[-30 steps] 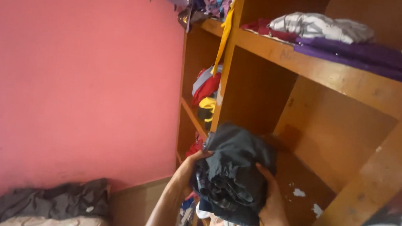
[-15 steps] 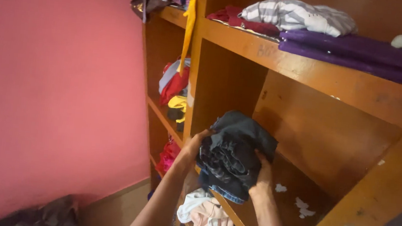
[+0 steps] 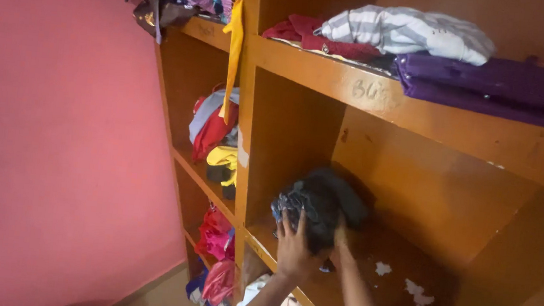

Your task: Fold multiple items of laundry on a bed and place them into a wooden storage shelf.

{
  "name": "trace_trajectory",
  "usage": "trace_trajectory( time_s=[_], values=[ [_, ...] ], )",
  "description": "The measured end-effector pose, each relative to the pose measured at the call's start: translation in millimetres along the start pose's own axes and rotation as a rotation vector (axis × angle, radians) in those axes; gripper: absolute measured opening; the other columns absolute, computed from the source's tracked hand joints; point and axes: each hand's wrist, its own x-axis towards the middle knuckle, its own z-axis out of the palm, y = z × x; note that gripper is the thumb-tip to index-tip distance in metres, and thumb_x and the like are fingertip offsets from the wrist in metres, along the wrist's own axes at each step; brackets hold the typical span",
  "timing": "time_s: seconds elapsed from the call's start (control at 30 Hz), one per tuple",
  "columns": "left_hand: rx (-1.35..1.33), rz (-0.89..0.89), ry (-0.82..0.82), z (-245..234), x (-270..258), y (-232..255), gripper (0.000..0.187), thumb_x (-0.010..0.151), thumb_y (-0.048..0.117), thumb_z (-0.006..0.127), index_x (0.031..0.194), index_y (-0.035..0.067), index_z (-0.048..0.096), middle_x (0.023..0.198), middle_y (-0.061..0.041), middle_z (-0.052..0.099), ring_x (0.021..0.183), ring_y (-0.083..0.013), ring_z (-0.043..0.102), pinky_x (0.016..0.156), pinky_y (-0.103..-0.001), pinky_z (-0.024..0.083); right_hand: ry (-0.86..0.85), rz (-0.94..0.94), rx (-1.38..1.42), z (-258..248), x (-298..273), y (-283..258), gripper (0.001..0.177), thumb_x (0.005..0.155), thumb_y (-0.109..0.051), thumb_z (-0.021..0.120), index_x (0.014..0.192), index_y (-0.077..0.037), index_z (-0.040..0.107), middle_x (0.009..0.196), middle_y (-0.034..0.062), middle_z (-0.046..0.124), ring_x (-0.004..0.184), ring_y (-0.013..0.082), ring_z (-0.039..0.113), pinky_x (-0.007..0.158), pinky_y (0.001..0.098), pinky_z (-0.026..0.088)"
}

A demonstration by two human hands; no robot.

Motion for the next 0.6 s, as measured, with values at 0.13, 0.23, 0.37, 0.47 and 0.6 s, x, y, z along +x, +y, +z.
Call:
trace_trajectory(
  time_s=[0.13,0.23,0.37,0.47,0.6],
  values=[
    [0.325,0.13,-0.108,53.3,25.2,-39.1,0.107,0.079,0.051,0.08,0.151,-0.01,0.03,0.164,-0.023,0.023,0.148,-0.0554,0.005,0.118,-0.064,0.009,0.41,-0.201,-0.452,7.9,-109.8,-64.2,0.086,0.098,-0.065,0.052,0.145,0.007,0.051,0.141,0.0281,0.055,0.129,0.043,0.053,0.108,0.0529,0.041],
    [0.443,0.021,-0.362,30.9,31.2,-20.5,0.101,0.086,0.055,0.075,0.154,-0.008,0.033,0.164,-0.022,0.023,0.153,-0.0517,-0.002,0.123,-0.062,0.005,0.559,-0.72,-0.586,13.3,-160.4,-97.6,0.088,0.092,-0.064,0.055,0.157,-0.007,0.04,0.154,0.0236,0.039,0.139,0.0451,0.039,0.115,0.0563,0.031],
    [0.655,0.13,-0.435,64.3,47.8,-47.0,0.088,0.095,0.056,0.06,0.157,0.0,0.032,0.162,-0.022,0.024,0.153,-0.0536,-0.004,0.123,-0.066,0.002,0.276,-0.9,-0.969,13.6,-150.1,-104.2,0.068,0.098,-0.061,0.047,0.157,-0.029,0.042,0.168,0.0127,0.026,0.154,0.0443,0.017,0.119,0.0671,0.016],
    [0.617,0.208,-0.32,85.2,58.8,-60.7,0.083,0.098,0.052,0.053,0.159,0.001,0.031,0.16,-0.022,0.026,0.151,-0.0552,-0.002,0.121,-0.067,0.002,0.118,-0.782,-1.104,10.7,-123.5,-102.4,0.065,0.097,-0.061,0.046,0.155,-0.034,0.039,0.17,0.0085,0.019,0.156,0.0444,0.005,0.117,0.071,0.008],
    [0.652,0.235,-0.272,117.6,77.2,-74.5,0.08,0.098,0.052,0.051,0.157,0.002,0.029,0.166,-0.017,0.023,0.152,-0.0542,-0.001,0.121,-0.067,0.003,0.038,-0.755,-1.174,-8.0,-54.9,-83.8,0.069,0.096,-0.064,0.044,0.158,-0.036,0.034,0.171,0.0063,0.017,0.153,0.0477,0.005,0.12,0.0681,0.008]
  ],
)
